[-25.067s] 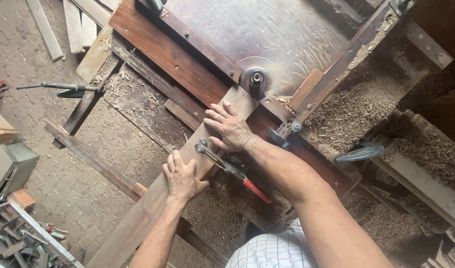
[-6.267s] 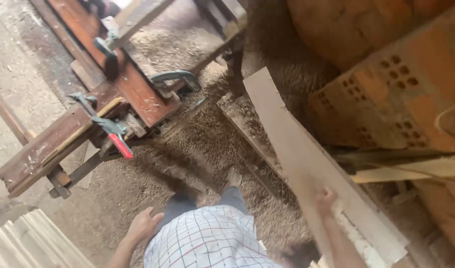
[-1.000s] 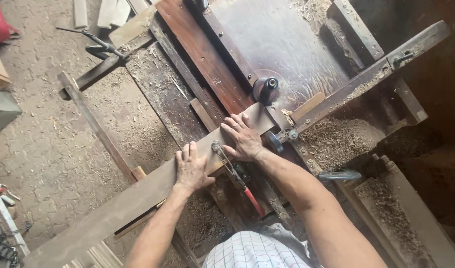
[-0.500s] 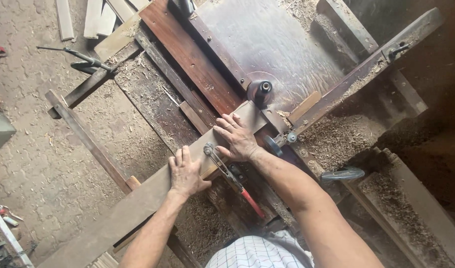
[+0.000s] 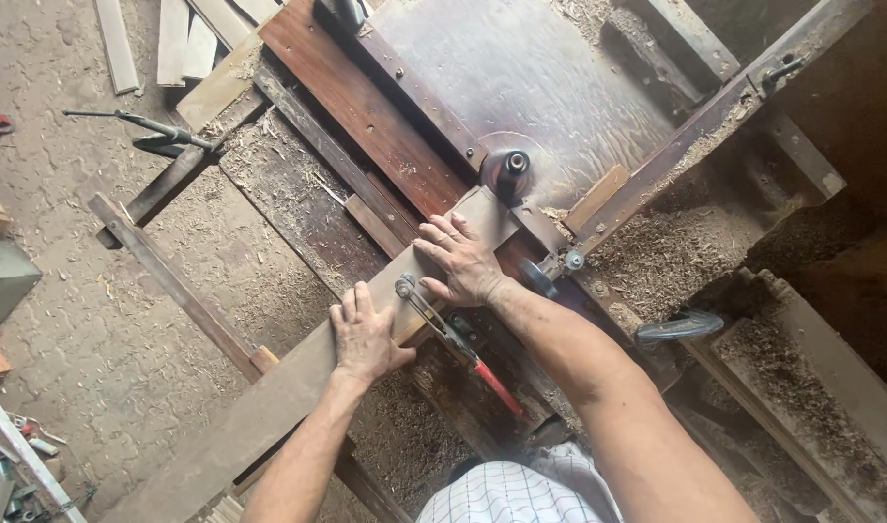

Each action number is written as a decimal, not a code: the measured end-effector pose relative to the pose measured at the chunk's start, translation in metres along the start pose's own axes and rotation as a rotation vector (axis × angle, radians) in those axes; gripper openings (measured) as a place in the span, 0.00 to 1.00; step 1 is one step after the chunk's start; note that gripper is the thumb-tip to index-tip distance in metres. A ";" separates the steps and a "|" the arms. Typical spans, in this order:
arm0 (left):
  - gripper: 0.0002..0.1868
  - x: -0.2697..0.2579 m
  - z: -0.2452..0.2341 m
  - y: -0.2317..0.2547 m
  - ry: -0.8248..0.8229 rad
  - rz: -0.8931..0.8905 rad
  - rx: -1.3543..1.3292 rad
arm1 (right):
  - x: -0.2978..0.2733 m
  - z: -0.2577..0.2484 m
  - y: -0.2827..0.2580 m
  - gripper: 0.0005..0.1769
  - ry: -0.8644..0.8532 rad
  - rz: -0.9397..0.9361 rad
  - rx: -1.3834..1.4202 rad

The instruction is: Shaping the edges of wooden boards using a woodworking shaper machine.

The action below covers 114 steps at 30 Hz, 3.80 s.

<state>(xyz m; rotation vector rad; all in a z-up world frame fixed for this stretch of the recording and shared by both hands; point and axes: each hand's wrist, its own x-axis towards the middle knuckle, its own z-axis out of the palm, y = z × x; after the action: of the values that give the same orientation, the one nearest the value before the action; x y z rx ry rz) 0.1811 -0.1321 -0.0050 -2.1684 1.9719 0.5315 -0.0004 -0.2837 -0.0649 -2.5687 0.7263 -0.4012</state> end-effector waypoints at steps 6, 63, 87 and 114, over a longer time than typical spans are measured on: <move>0.48 0.001 0.005 -0.005 -0.012 -0.006 0.011 | 0.002 0.004 0.000 0.39 0.000 -0.004 -0.012; 0.43 0.027 -0.019 -0.031 -0.022 -0.025 0.008 | 0.046 0.008 0.005 0.41 0.002 -0.004 0.003; 0.41 0.049 -0.042 -0.061 -0.056 -0.085 0.040 | 0.093 0.017 0.006 0.40 -0.003 -0.003 -0.028; 0.50 0.083 -0.031 -0.126 0.035 -0.096 -0.064 | -0.044 -0.015 -0.084 0.22 -0.216 0.973 1.135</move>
<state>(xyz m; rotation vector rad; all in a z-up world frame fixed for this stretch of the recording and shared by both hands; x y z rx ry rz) 0.3158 -0.2056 -0.0211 -2.3126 1.8812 0.5525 -0.0067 -0.1997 -0.0177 -1.0162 1.1128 -0.1171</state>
